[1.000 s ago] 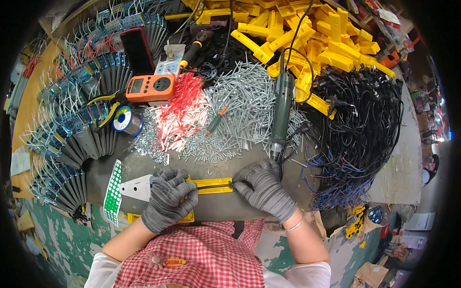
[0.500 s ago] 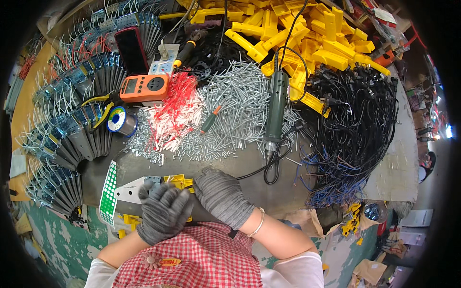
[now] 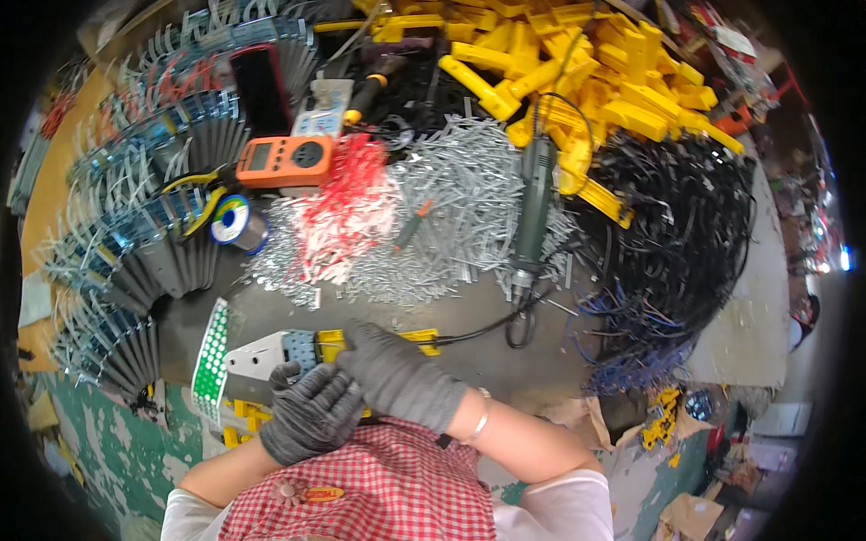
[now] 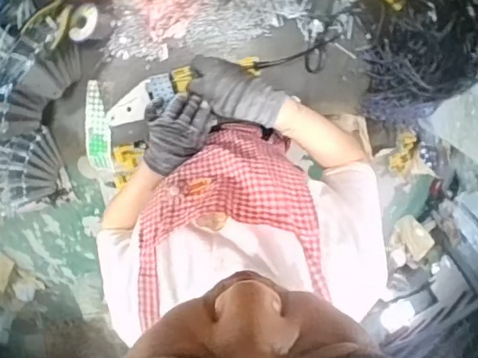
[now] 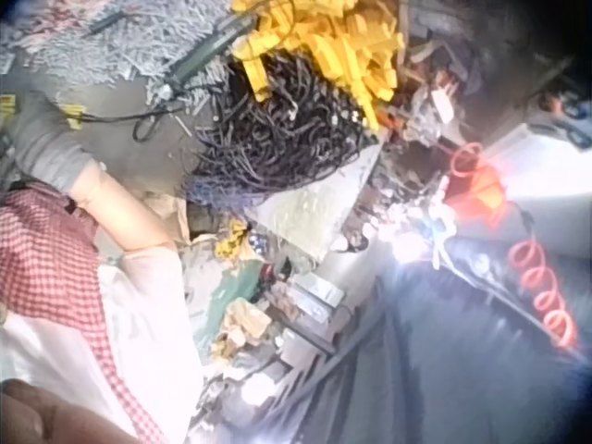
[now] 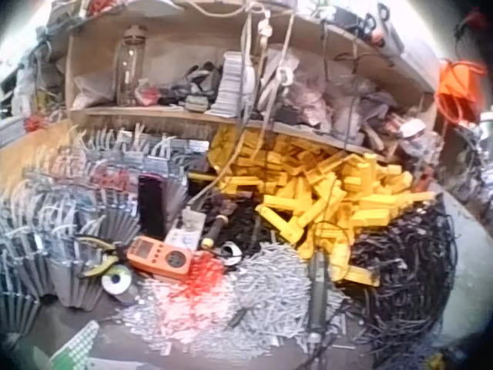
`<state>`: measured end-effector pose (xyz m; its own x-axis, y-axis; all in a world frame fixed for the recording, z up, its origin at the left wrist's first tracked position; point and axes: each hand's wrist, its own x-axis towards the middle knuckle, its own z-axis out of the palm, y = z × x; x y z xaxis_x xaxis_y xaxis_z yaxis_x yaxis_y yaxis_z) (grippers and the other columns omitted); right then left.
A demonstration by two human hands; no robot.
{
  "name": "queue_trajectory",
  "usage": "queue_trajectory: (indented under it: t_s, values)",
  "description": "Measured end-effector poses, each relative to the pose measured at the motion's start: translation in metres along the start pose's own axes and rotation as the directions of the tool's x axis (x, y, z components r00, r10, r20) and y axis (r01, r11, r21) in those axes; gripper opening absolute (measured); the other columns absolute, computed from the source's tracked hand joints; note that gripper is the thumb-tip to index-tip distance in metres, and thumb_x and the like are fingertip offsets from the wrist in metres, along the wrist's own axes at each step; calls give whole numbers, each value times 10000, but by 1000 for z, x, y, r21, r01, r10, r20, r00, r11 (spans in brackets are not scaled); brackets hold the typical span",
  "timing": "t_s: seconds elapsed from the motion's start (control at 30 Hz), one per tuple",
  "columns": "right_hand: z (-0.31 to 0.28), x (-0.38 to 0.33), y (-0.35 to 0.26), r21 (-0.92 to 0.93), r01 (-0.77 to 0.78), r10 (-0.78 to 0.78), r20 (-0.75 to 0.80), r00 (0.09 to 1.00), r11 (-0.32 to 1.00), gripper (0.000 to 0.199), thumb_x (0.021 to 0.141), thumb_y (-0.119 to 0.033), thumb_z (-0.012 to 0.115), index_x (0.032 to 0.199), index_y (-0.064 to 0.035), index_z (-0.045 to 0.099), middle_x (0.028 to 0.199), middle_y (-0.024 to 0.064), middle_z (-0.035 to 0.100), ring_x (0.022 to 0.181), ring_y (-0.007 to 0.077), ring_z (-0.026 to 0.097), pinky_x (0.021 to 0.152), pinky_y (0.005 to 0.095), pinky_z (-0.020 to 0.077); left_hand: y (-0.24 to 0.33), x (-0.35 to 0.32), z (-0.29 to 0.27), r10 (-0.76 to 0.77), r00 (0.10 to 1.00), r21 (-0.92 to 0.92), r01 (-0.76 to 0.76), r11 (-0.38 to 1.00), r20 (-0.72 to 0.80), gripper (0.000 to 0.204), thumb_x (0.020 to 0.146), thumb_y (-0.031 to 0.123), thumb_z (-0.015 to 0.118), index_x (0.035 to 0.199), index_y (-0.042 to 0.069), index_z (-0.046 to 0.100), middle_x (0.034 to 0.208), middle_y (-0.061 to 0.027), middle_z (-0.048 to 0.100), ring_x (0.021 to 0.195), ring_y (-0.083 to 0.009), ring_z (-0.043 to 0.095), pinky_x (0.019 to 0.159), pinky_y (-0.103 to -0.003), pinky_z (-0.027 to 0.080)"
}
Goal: Assembling electronic components into a plastic and metal housing using tools.
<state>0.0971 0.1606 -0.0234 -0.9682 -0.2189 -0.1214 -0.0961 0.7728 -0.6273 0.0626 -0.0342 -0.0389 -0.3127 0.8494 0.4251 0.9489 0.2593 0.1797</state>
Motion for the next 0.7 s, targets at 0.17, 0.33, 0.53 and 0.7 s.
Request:
queue_trajectory:
  t_s: [0.17, 0.33, 0.53, 0.7]
  values:
    - [-7, -1, 12, 368, -186, 198, 4, 980, 911, 298, 891, -165, 630, 1149, -20, 594, 1067, 172, 591, 967, 349, 640, 817, 426, 533, -16, 7, 2, 167, 978, -89, -157, 984, 126, 296, 736, 247, 720, 981, 82, 703, 1070, -87, 693, 882, -210, 647, 864, -443, 404]
    - [-17, 0, 2, 106, -281, 292, -116, 949, 954, 422, 876, -261, 675, 1238, -71, 571, 1071, 131, 609, 969, 343, 647, 835, 448, 535, -11, 6, 8, 106, 989, -118, -93, 989, 107, 343, 755, 208, 703, 1047, 32, 665, 1140, -118, 668, 906, -243, 627, 864, -448, 398]
    - [8, -14, 3, 81, -201, 216, -275, 937, 976, 390, 899, -273, 638, 1216, -51, 585, 1091, 143, 602, 962, 353, 641, 865, 424, 522, -11, 7, 7, 128, 983, -51, -123, 991, 128, 289, 683, 235, 706, 934, 91, 701, 1143, -102, 680, 1018, -274, 626, 823, -490, 385]
    - [-59, -39, 29, 138, -140, 186, -427, 885, 981, 339, 904, -150, 602, 1213, -11, 598, 1209, 224, 594, 1131, 375, 590, 983, 418, 493, -14, 14, 1, 167, 975, -25, -165, 986, 145, 283, 658, 266, 707, 895, 110, 711, 1098, -107, 714, 918, -257, 653, 742, -491, 404]
